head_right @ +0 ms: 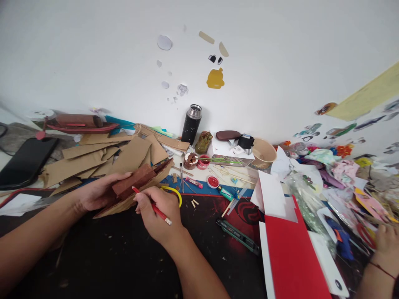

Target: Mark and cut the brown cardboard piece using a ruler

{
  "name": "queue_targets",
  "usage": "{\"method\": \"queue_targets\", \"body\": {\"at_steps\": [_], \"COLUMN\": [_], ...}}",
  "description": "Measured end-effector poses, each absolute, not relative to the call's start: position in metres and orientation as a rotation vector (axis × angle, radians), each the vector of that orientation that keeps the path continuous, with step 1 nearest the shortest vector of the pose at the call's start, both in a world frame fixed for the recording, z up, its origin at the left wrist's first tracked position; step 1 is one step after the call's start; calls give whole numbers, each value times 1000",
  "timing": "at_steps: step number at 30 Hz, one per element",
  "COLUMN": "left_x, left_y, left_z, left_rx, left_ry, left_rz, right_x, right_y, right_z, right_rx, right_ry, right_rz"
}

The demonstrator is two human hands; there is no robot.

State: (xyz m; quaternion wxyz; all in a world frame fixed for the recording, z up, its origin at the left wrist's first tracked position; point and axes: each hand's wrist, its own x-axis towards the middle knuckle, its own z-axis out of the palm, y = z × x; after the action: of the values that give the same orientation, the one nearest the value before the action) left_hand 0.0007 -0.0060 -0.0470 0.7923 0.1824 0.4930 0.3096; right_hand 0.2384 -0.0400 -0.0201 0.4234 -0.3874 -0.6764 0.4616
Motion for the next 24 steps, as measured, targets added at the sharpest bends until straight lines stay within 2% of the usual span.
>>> {"method": "queue_targets", "body": {"at_steps": [24], "left_x": [1], "left_y": [-6], "left_z": [-47], "left_rx": [362], "left_ry": [1023], "left_rz": [659], "right_x": [238], "right_y": [-40], "right_z": [-23], "right_rx": [-874], "right_ry": [-1723], "right_rz": [1126]}}
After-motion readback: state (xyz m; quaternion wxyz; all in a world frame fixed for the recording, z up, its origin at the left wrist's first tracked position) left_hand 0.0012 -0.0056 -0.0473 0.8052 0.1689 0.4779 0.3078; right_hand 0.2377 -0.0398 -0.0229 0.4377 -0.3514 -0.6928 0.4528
